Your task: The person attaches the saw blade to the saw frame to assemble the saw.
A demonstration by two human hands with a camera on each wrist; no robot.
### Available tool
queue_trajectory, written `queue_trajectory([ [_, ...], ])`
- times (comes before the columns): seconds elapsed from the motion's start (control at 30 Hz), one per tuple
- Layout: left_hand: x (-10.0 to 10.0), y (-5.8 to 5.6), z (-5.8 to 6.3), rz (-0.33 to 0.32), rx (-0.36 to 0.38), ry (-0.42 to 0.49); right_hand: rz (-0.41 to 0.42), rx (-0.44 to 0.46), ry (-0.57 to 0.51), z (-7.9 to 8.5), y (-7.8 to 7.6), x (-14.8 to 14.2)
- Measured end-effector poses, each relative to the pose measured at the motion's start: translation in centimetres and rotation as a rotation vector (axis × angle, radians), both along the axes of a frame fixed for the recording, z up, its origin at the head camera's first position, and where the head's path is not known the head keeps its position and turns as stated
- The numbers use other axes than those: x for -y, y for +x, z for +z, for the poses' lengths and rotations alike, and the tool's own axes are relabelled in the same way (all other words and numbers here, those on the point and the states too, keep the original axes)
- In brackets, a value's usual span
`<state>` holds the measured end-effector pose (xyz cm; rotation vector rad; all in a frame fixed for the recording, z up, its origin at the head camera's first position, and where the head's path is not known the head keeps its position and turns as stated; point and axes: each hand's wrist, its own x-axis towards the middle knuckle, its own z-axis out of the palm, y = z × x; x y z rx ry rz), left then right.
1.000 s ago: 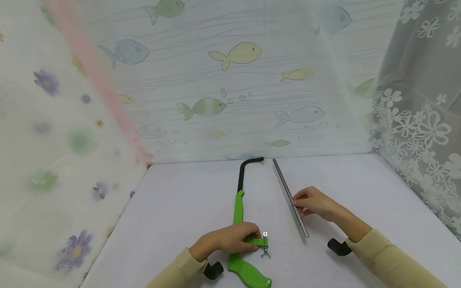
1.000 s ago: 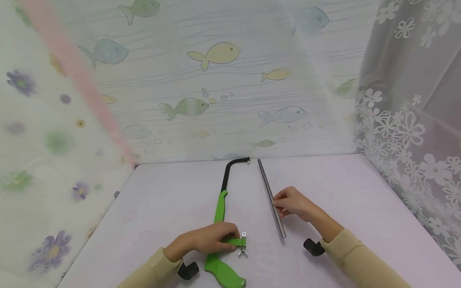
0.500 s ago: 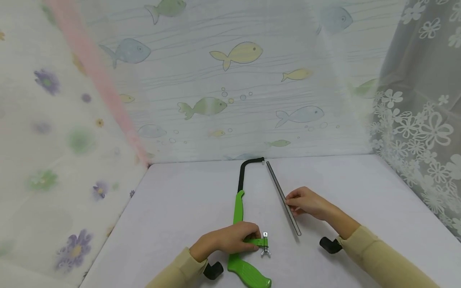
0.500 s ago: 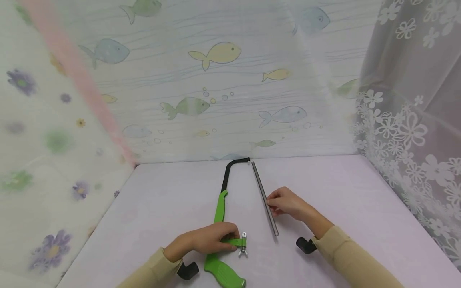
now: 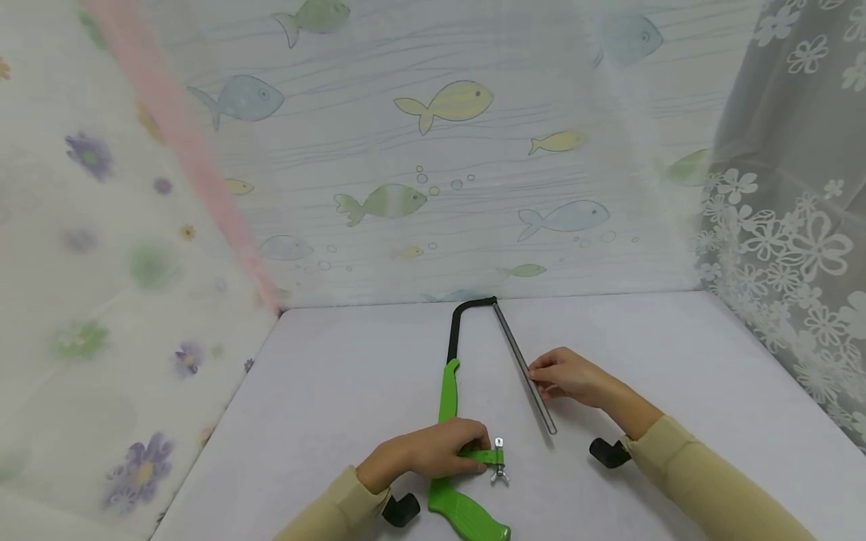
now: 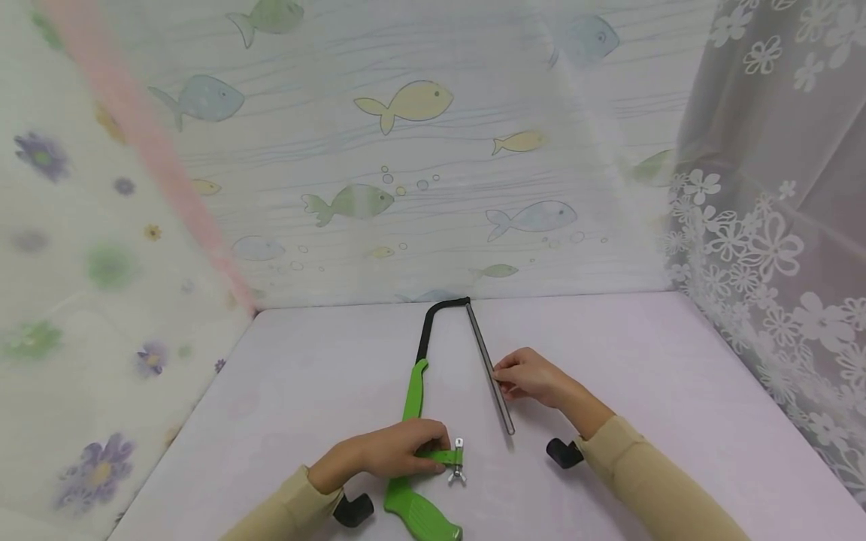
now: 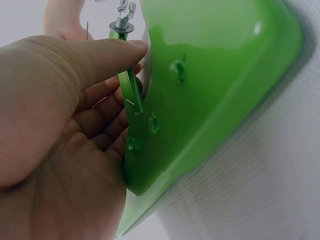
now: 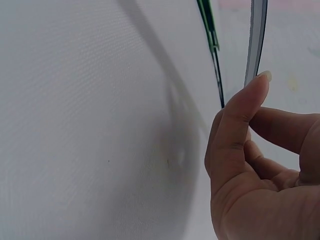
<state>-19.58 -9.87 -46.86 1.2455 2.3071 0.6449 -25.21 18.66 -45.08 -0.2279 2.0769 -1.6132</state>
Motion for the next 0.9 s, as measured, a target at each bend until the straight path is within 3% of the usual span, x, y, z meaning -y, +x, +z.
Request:
queue_trajectory([
  [0.43,-0.05,0.17,0.01,0.0,-0.002,0.005,-0.026,0.07,-0.027,-0.21,-0.4,-0.07],
  [0.9,0.02,0.22,0.06,0.002,0.0,0.009,-0.041,0.088,-0.031,-0.61,-0.68,0.16],
])
